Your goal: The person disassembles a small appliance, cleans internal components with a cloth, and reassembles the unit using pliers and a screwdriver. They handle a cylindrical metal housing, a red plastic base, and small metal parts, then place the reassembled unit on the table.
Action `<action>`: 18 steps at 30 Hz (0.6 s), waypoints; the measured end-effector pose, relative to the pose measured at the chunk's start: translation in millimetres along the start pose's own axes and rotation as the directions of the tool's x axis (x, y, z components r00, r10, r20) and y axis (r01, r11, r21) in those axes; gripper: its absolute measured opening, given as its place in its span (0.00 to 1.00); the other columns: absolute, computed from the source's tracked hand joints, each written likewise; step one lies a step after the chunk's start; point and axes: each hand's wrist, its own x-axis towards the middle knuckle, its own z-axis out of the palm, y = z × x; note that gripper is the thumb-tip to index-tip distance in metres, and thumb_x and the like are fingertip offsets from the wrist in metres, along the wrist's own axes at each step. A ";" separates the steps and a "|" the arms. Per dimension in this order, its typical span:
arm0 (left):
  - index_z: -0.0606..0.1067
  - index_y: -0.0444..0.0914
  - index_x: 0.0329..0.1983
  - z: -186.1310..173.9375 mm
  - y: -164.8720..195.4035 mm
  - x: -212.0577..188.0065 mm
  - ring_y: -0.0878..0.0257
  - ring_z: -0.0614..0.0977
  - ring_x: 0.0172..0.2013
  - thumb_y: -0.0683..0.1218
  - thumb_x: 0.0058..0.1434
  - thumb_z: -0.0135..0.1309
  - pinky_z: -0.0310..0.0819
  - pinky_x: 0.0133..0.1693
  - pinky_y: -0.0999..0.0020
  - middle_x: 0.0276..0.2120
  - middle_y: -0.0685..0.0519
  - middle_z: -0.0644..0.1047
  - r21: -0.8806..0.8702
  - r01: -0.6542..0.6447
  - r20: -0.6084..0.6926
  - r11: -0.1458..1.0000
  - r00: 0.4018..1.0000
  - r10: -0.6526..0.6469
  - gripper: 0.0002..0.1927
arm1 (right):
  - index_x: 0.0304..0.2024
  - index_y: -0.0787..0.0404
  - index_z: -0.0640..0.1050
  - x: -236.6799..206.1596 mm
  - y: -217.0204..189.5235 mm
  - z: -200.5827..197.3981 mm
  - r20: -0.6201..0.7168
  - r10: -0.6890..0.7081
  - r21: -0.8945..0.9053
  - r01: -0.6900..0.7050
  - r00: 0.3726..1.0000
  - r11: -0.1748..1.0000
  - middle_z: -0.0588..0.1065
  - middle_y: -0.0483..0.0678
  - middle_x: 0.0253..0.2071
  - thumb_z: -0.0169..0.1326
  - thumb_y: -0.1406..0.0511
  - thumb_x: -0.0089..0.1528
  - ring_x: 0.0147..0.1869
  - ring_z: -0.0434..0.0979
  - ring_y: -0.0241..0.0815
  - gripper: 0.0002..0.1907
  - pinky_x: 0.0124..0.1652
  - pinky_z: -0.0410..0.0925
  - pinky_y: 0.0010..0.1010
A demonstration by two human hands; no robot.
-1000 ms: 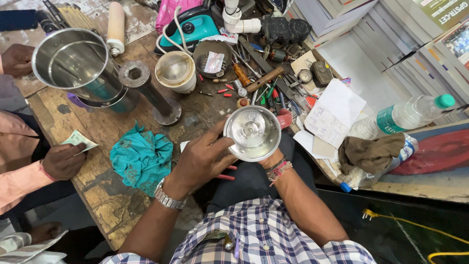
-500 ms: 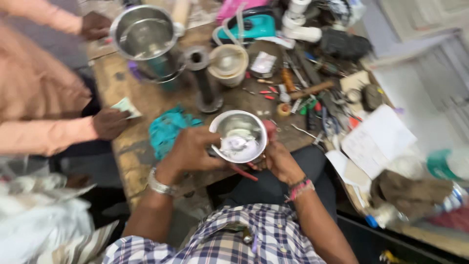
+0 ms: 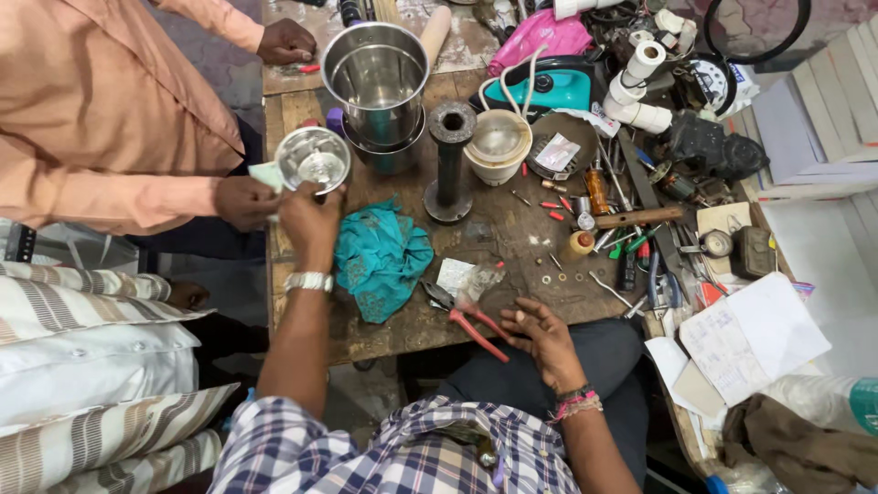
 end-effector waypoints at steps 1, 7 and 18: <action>0.82 0.33 0.35 13.4 -3.2 -1.8 0.42 0.81 0.35 0.47 0.52 0.71 0.74 0.40 0.49 0.32 0.37 0.80 0.008 -0.027 -0.032 1.000 0.999 0.027 0.14 | 0.63 0.66 0.70 -1.1 3.1 -3.6 -0.011 -0.006 0.002 0.006 1.000 1.000 0.79 0.57 0.54 0.54 0.66 0.64 0.52 0.80 0.44 0.25 0.46 0.75 0.35; 0.76 0.32 0.53 35.7 -13.6 -8.8 0.39 0.78 0.53 0.47 0.59 0.66 0.72 0.55 0.50 0.54 0.33 0.76 -0.080 0.029 -0.042 0.996 0.999 -0.033 0.23 | 0.60 0.66 0.71 -12.5 12.4 -21.3 -0.062 -0.021 0.048 0.024 0.998 0.999 0.79 0.57 0.54 0.54 0.67 0.64 0.52 0.81 0.44 0.22 0.45 0.75 0.35; 0.73 0.40 0.48 36.2 -7.4 -141.6 0.45 0.73 0.51 0.48 0.67 0.55 0.67 0.52 0.47 0.49 0.44 0.72 0.189 -0.472 0.450 0.861 0.821 0.351 0.11 | 0.52 0.69 0.78 -8.6 -11.0 28.7 -0.017 -0.251 -0.286 0.236 0.968 0.929 0.81 0.56 0.46 0.60 0.66 0.63 0.46 0.83 0.41 0.16 0.44 0.75 0.29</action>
